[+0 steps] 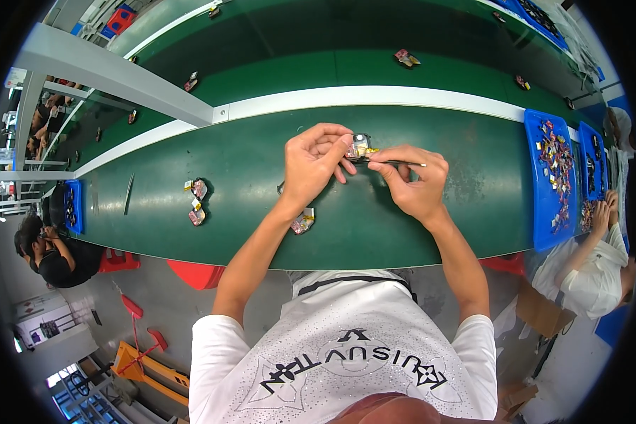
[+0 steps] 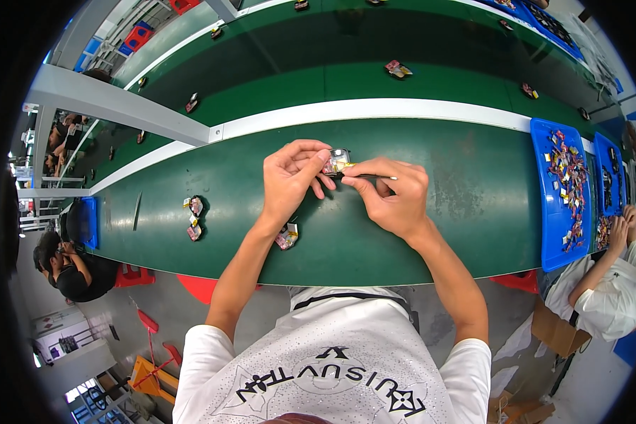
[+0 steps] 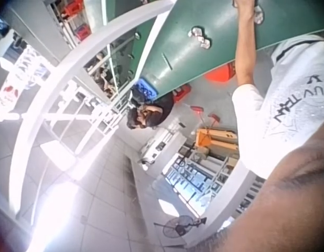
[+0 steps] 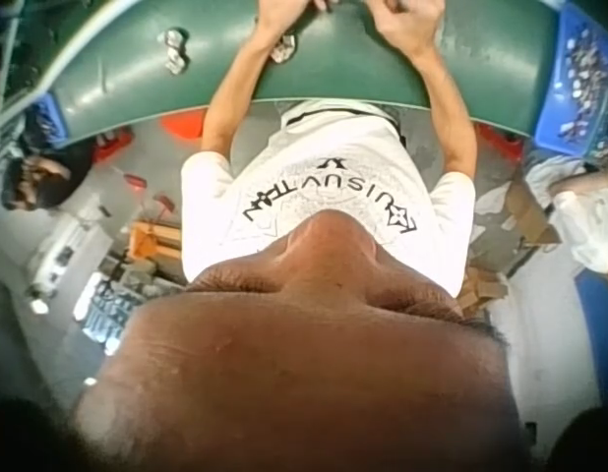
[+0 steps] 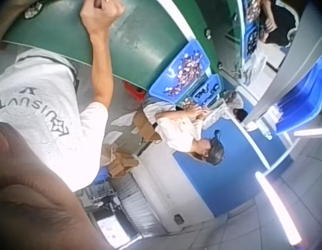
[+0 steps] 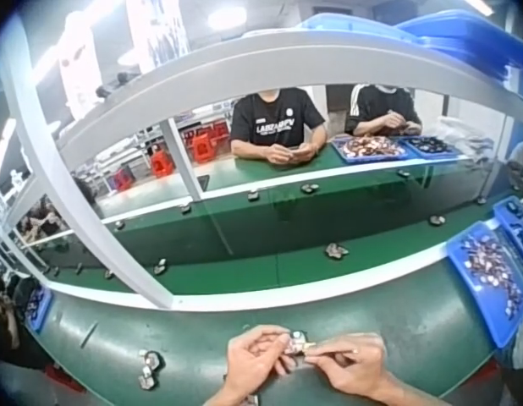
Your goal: Assembling small electronic components using tweezers and a marking pen on a factory production line.
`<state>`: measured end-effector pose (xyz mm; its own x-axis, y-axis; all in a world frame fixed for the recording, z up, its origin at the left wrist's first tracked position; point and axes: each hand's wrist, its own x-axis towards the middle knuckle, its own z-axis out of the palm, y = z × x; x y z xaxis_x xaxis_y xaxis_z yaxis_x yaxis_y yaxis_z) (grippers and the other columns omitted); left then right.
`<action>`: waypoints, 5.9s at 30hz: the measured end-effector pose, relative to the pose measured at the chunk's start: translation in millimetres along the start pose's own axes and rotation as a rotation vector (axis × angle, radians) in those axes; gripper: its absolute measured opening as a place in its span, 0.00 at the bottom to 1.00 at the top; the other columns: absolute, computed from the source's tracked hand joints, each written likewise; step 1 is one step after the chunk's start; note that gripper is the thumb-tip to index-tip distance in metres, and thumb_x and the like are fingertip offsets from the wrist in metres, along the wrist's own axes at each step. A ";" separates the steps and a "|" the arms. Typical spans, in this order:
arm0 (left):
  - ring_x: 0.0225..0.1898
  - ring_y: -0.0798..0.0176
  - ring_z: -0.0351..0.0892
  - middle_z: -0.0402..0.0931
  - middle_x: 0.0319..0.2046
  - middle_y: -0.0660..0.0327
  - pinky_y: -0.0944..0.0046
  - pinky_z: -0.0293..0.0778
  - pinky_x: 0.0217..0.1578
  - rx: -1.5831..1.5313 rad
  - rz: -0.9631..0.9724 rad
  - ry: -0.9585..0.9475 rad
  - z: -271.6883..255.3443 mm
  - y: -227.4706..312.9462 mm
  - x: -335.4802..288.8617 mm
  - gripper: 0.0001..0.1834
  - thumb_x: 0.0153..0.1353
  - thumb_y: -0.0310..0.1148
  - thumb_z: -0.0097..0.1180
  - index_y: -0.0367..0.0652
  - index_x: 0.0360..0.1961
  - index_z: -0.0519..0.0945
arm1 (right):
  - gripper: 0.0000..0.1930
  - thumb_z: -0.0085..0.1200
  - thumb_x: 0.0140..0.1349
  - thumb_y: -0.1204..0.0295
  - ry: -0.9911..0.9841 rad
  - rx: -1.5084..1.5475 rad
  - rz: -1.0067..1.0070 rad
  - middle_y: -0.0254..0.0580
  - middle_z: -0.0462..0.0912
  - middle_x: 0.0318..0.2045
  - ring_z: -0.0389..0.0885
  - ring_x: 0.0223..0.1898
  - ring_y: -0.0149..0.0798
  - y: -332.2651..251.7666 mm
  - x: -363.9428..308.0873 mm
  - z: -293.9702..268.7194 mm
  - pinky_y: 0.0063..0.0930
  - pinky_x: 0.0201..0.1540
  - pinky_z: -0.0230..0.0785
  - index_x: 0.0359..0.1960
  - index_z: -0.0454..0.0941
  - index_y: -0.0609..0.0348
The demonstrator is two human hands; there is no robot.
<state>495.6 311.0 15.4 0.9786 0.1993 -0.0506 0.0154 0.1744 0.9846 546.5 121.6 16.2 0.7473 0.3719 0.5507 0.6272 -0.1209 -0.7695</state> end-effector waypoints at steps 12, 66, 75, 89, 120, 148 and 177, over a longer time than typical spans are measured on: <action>0.25 0.66 0.84 0.84 0.29 0.53 0.70 0.80 0.22 0.010 -0.012 -0.034 7.5 -0.6 0.6 0.13 0.64 0.21 0.62 0.26 0.48 0.78 | 0.06 0.69 0.51 0.82 0.013 -0.035 -0.168 0.37 0.90 0.30 0.68 0.13 0.24 0.9 0.8 0.5 0.19 0.19 0.58 0.29 0.87 0.57; 0.17 0.75 0.75 0.83 0.24 0.63 0.73 0.62 0.15 0.487 -0.019 0.001 7.8 18.7 54.5 0.10 0.63 0.30 0.64 0.33 0.40 0.85 | 0.06 0.69 0.59 0.80 0.211 0.394 0.378 0.34 0.87 0.33 0.64 0.19 0.15 0.8 8.2 -14.2 0.13 0.21 0.55 0.37 0.87 0.68; 0.19 0.72 0.79 0.83 0.25 0.58 0.72 0.70 0.16 0.208 -0.048 0.064 14.0 4.2 12.0 0.08 0.65 0.26 0.61 0.29 0.39 0.82 | 0.05 0.69 0.58 0.79 0.112 0.240 0.335 0.23 0.75 0.18 0.58 0.17 0.14 5.8 -0.3 0.4 0.16 0.20 0.45 0.35 0.87 0.66; 0.19 0.69 0.80 0.83 0.26 0.54 0.70 0.74 0.17 0.154 0.052 0.136 22.1 -2.6 5.4 0.08 0.67 0.24 0.59 0.27 0.42 0.80 | 0.05 0.68 0.59 0.79 0.077 0.082 0.335 0.26 0.81 0.23 0.61 0.18 0.15 9.2 -2.9 -2.5 0.15 0.20 0.49 0.36 0.86 0.67; 0.22 0.63 0.83 0.82 0.33 0.51 0.70 0.79 0.19 -0.034 -0.012 -0.015 15.3 -3.1 7.8 0.12 0.70 0.27 0.59 0.25 0.46 0.78 | 0.05 0.65 0.62 0.81 0.090 0.480 0.443 0.40 0.87 0.33 0.75 0.24 0.20 15.9 -3.1 -7.7 0.13 0.26 0.63 0.38 0.84 0.70; 0.18 0.67 0.80 0.82 0.28 0.53 0.73 0.70 0.13 -0.051 -0.068 -0.105 5.6 5.4 8.4 0.10 0.67 0.25 0.60 0.26 0.43 0.79 | 0.06 0.71 0.55 0.79 0.069 0.166 0.211 0.33 0.85 0.25 0.60 0.14 0.17 6.3 -0.9 -7.4 0.18 0.19 0.49 0.33 0.88 0.62; 0.20 0.65 0.82 0.82 0.30 0.54 0.72 0.74 0.17 -0.180 -0.159 -0.092 2.8 -2.5 10.3 0.12 0.67 0.27 0.62 0.28 0.45 0.79 | 0.05 0.72 0.51 0.79 0.059 -0.010 -0.021 0.32 0.89 0.29 0.59 0.11 0.23 1.4 -0.7 -5.6 0.21 0.17 0.53 0.28 0.88 0.58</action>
<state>506.3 310.0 12.9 0.9815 0.0684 -0.1788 0.1420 0.3666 0.9195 548.2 116.0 16.5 0.7455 0.3192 0.5851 0.6447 -0.1229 -0.7545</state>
